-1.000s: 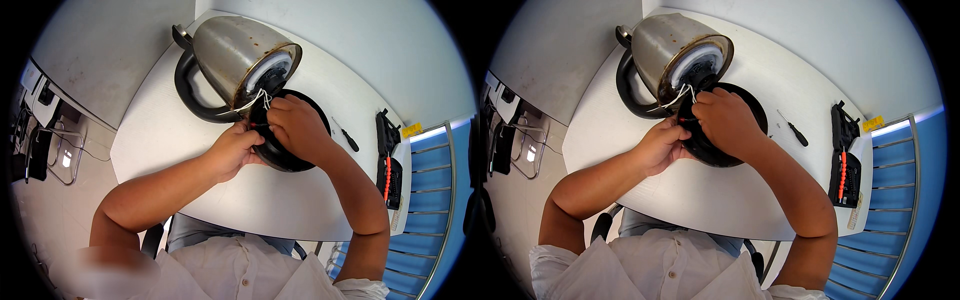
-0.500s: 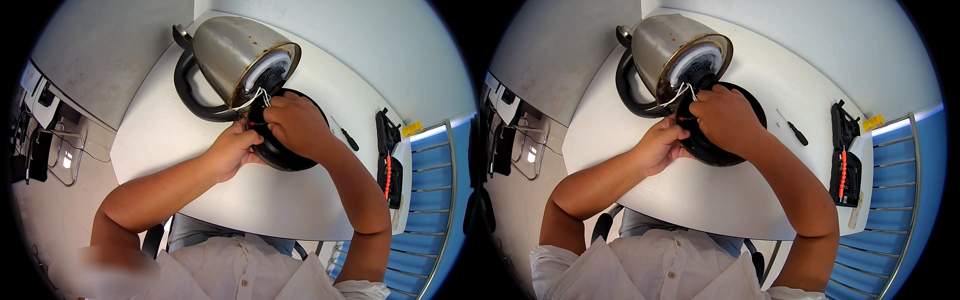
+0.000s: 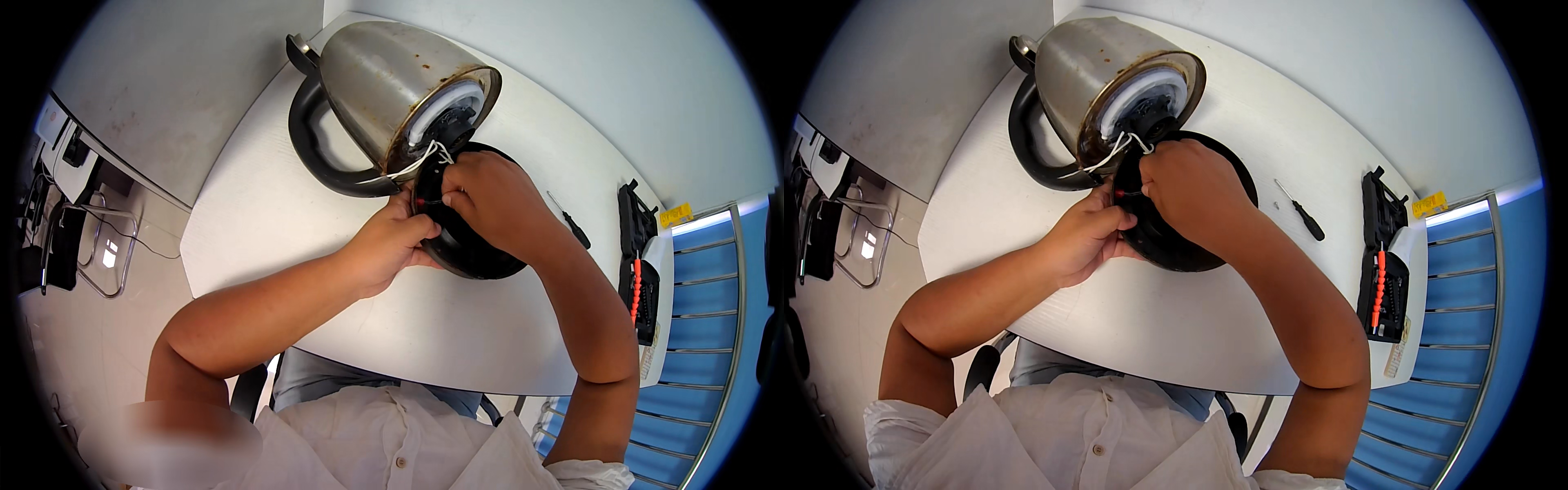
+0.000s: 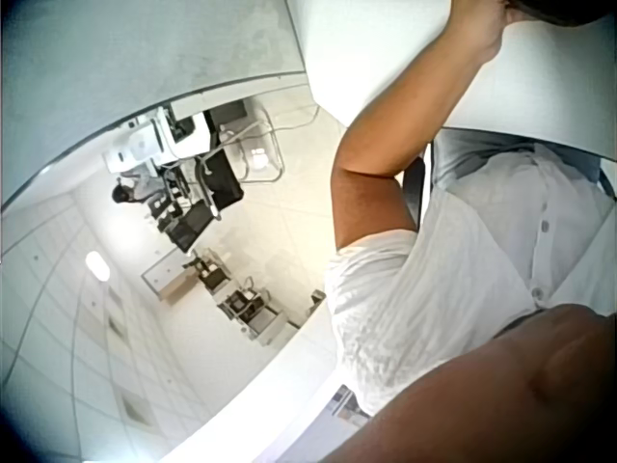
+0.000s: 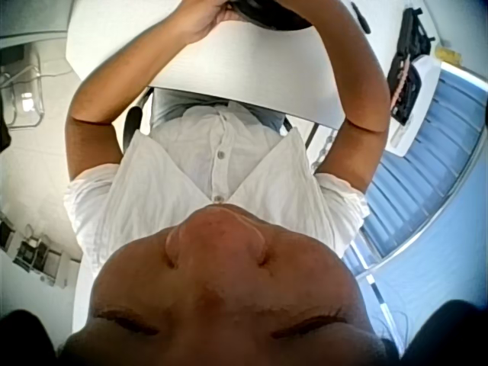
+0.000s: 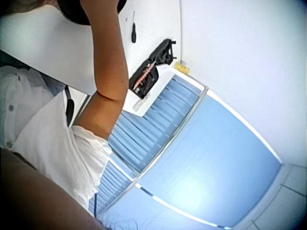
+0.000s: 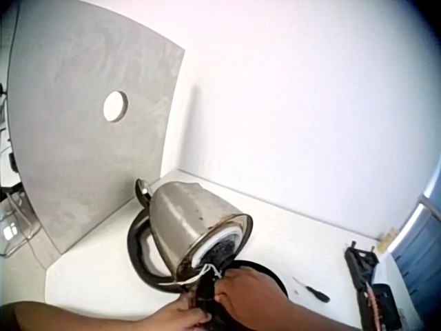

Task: The person disassembles a stainless steel electric kettle, removes the base, and manipulates internal wires and components. They use a screwdriver to adjust parts inside the kettle and repeatedly reposition the base and kettle body while working on the wiring.

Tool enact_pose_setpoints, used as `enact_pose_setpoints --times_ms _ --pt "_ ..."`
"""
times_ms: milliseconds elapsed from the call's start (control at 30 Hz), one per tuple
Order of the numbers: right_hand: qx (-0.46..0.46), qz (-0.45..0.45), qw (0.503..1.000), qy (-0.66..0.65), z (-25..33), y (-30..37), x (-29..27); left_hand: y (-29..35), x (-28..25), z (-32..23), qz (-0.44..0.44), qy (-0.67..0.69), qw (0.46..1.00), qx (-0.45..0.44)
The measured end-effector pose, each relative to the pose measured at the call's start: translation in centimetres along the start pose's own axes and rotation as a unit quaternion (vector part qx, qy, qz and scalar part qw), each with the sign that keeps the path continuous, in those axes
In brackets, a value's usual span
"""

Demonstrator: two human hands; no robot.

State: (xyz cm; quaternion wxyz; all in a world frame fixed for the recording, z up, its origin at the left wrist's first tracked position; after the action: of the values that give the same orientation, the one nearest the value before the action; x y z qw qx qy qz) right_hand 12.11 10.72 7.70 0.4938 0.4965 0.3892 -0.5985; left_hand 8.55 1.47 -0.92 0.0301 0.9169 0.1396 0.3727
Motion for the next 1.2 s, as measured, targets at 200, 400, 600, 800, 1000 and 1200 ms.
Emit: enact_pose_setpoints --times_ms 200,400,600,800,1000,1200 --pt "-0.004 0.024 0.999 0.032 0.4 -0.7 0.3 0.2 0.0 0.1 -0.021 -0.020 1.000 0.007" --pt "0.051 0.137 0.988 0.041 0.5 -1.7 -0.1 0.3 -0.1 0.2 -0.019 -0.003 1.000 0.008" --pt "0.045 0.163 0.984 0.053 0.1 -2.1 0.0 0.4 0.1 0.1 -0.017 -0.019 1.000 0.014" --pt "0.063 0.150 0.986 0.026 -0.1 -1.7 -0.3 0.0 -0.1 0.1 -0.017 -0.006 1.000 0.001" --pt "0.064 0.168 0.982 0.051 -0.2 -2.1 -0.1 0.0 -0.1 0.1 -0.015 -0.002 1.000 -0.010" --pt "0.054 0.188 0.971 0.135 0.2 -2.8 0.2 0.2 0.2 0.0 -0.024 -0.020 0.999 0.005"
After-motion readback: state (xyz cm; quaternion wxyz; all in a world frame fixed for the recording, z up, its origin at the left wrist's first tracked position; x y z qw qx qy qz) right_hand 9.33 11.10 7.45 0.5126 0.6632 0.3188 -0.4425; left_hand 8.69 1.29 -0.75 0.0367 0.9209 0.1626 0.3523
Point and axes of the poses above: each hand's wrist, its own y-axis away from the middle knuckle, its own x-axis out of the palm, z = x × y, the point moved 6 cm from there along -y, towards the middle knuckle, and after that the axes turned 3 degrees about x, right-handed, at the moved point
